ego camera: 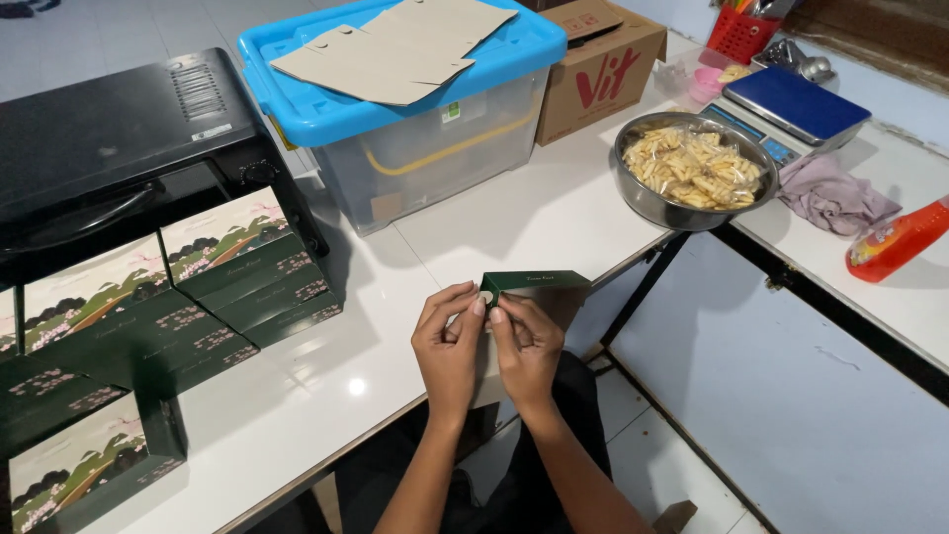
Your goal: Assembling small cardboard boxes from flat templates by folding and tucking tabs.
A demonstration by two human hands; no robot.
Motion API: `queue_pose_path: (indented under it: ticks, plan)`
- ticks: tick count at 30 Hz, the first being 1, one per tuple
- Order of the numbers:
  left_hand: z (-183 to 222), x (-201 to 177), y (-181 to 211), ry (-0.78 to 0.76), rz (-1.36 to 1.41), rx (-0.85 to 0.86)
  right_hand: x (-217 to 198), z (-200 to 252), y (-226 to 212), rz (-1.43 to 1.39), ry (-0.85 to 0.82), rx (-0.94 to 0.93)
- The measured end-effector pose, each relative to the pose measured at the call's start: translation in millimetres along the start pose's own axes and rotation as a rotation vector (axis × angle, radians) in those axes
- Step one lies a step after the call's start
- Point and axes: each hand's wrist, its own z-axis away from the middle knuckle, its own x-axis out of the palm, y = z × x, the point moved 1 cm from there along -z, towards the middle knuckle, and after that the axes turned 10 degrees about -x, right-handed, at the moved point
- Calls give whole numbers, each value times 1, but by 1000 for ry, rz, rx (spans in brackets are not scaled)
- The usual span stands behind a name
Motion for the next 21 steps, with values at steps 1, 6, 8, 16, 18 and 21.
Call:
queue_pose_path:
  ticks: [1,6,8,16,18,21]
  plan:
    - [2,1,1,3,-21,13,-3,1,1,-34,-6,-15]
    - [2,-3,-7,-51,-56,51,-12,6,36,-192,13,87]
    - [3,-3,-8,-80,-66,66,-16,14,60,-319,34,161]
    - [9,-3,-4,-117,-327,261,-22,24,89,-675,82,389]
    - [13,-1,-7,-100,-379,370,-30,46,130,-609,79,359]
    - [20,5,-5,-62,-456,517,-28,53,133,-518,90,302]
